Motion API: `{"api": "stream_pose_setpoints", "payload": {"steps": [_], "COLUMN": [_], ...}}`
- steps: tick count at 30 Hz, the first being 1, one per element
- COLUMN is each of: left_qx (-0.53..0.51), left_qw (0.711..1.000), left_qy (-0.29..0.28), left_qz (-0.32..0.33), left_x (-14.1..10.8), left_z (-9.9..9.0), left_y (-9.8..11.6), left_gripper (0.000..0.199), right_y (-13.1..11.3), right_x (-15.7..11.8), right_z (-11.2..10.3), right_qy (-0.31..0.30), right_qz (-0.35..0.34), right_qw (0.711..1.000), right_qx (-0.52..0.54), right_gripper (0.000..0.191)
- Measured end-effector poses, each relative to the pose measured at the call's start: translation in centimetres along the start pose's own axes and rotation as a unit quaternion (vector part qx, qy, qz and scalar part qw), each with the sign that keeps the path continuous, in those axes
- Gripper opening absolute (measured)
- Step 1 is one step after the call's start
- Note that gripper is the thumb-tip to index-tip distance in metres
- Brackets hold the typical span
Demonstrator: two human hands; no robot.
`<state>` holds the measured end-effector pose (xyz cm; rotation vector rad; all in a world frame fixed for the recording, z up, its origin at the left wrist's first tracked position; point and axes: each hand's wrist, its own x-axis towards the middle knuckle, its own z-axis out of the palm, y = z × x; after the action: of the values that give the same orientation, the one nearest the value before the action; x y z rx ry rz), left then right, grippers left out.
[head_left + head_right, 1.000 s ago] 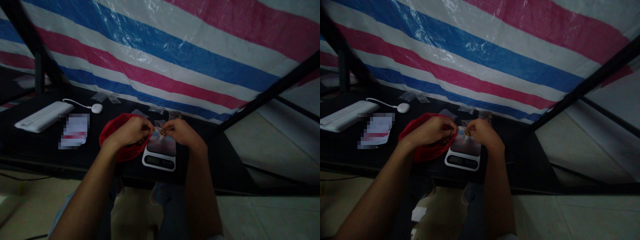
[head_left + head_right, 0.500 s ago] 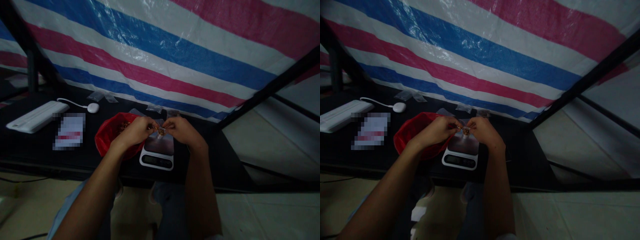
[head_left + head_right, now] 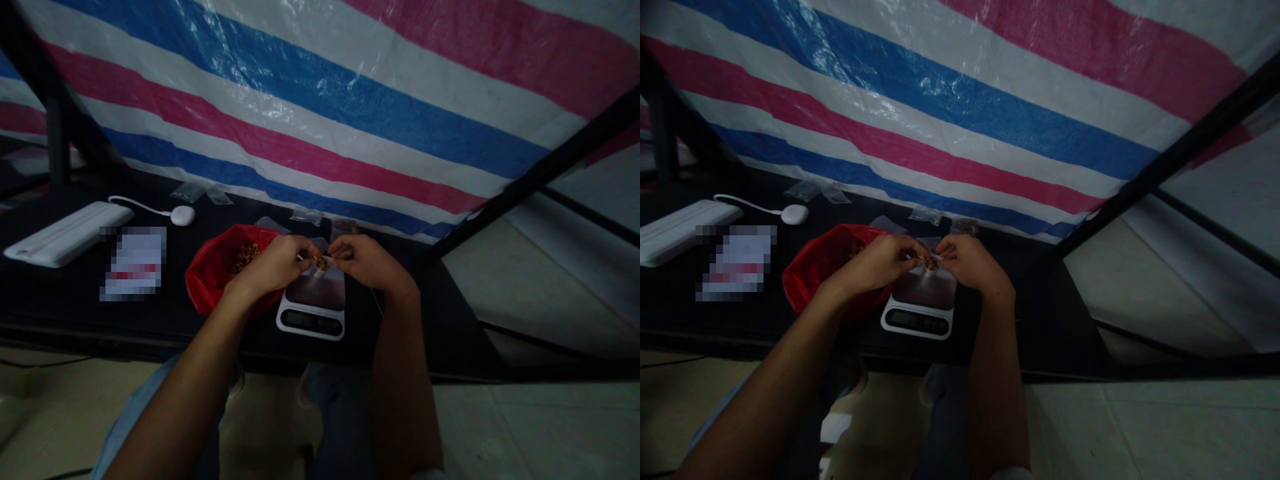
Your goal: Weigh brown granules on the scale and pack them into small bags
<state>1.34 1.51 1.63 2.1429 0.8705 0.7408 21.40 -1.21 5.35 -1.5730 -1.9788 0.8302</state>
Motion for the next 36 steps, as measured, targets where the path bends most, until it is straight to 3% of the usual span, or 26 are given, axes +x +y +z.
{"api": "stream_pose_setpoints", "payload": {"steps": [20, 28, 36], "left_qx": [0.039, 0.055, 0.035], "left_qw": [0.999, 0.998, 0.999], "left_qy": [0.001, 0.023, 0.032], "left_qz": [0.027, 0.031, 0.025], "left_x": [0.2, 0.3, 0.5], "left_z": [0.8, 1.0, 1.1], "left_y": [0.5, 0.6, 0.2], "left_gripper": [0.023, 0.021, 0.023], "right_y": [1.8, 1.3, 0.8], "right_x": [0.7, 0.4, 0.3], "right_z": [0.6, 0.1, 0.0], "right_qy": [-0.068, -0.030, -0.019], "right_qz": [0.011, -0.002, 0.004], "right_qw": [0.995, 0.999, 0.999], "right_qx": [0.068, 0.023, -0.032], "right_gripper": [0.015, 0.009, 0.018]}}
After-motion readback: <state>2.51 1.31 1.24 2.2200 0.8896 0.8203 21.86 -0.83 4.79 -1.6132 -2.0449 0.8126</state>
